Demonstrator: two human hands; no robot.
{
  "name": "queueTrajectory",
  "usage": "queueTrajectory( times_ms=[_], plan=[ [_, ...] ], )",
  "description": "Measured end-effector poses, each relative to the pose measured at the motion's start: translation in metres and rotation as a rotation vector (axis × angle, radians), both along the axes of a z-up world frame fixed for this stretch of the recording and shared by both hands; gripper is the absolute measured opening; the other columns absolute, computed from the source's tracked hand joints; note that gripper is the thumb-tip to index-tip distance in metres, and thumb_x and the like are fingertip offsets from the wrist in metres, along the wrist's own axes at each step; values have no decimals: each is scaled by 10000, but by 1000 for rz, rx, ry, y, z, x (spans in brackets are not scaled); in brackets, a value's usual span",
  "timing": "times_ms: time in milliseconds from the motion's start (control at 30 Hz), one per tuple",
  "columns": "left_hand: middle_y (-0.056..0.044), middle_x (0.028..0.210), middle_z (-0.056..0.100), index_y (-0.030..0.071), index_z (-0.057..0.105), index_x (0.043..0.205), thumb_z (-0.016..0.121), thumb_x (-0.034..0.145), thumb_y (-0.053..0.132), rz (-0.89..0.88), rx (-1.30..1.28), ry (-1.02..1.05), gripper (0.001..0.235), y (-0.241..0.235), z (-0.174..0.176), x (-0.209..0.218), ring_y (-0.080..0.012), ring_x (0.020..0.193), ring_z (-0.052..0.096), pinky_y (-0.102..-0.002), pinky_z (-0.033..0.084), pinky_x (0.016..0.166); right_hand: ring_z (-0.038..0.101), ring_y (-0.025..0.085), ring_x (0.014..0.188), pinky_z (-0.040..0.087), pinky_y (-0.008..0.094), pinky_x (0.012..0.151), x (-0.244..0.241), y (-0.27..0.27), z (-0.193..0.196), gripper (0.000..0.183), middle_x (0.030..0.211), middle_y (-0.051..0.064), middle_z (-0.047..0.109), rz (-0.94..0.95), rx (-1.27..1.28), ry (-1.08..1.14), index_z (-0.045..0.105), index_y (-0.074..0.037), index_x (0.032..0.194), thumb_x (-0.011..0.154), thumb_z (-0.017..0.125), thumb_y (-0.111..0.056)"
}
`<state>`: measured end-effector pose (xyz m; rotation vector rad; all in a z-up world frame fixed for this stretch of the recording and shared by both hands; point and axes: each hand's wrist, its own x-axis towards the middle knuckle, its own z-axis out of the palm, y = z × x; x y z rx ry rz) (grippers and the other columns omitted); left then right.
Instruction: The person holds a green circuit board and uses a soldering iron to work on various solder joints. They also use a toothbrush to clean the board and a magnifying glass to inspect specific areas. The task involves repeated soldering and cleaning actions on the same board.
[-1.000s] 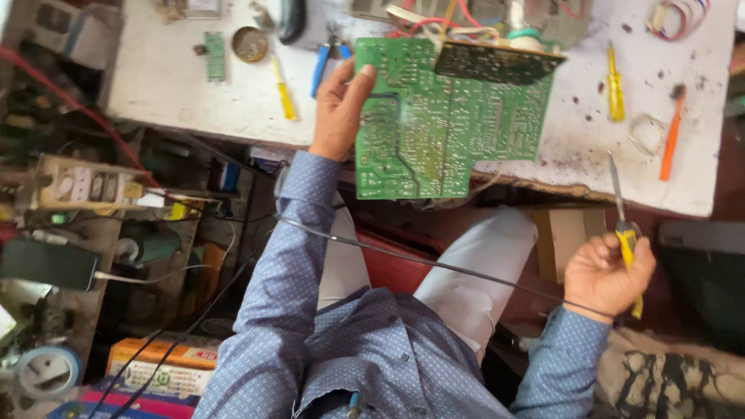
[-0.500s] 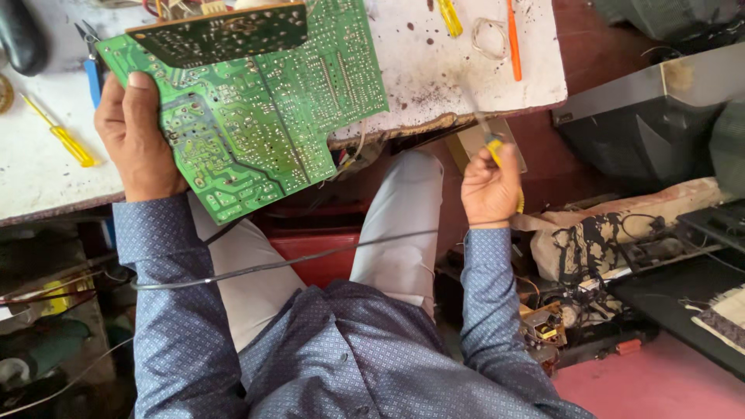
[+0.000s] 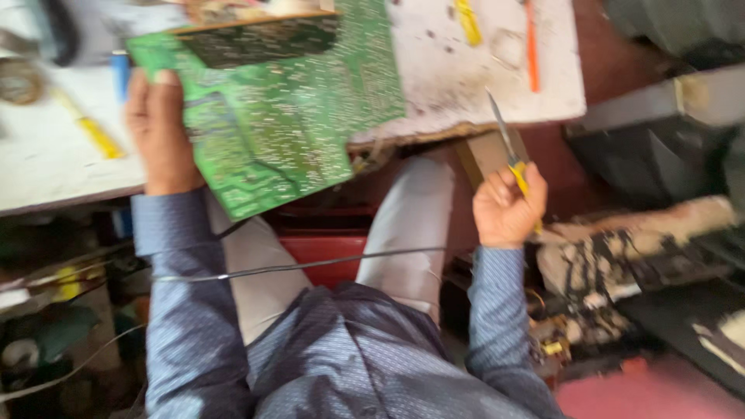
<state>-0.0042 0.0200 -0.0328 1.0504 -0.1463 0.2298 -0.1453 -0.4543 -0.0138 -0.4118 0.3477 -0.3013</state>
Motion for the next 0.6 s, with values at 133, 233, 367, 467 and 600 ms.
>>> queueTrajectory(
  times_ms=[133,233,367,467,600],
  plan=[
    [-47,1097,589,-25,677,1278,652,1200,114,155,217,141,162,0,-1,8,-126,990,513,-298,435,881,434,125,581,387,248,552,-9,37,31,237,719,49,503,199,27,-46,619,-64,942,1076,625,-260],
    [-82,1227,696,-29,636,1372,653,1110,117,37,38,112,301,-3,13,4,-147,1115,622,-331,501,1039,480,139,594,412,264,558,-14,69,71,278,716,72,545,351,-157,-165,652,-19,1109,1046,606,-286],
    [-78,1268,702,-4,574,1387,706,997,64,-62,-39,103,417,-11,43,-5,-143,1124,669,-311,549,991,628,248,601,514,333,534,-12,91,142,332,767,198,671,730,-364,-607,688,35,1199,1071,614,-263],
    [-99,1256,704,-20,565,1385,726,978,5,-104,-57,116,438,-12,63,-10,-155,1090,685,-312,581,949,729,222,625,581,307,508,-18,101,188,314,822,184,722,758,-608,-816,666,33,1205,1018,610,-213],
    [-127,1244,715,-37,571,1378,714,997,-20,-110,-48,133,407,-15,77,-11,-171,1070,702,-319,596,940,725,195,636,602,314,527,-19,108,213,289,839,159,721,724,-774,-847,659,4,1215,1006,630,-194]
  ],
)
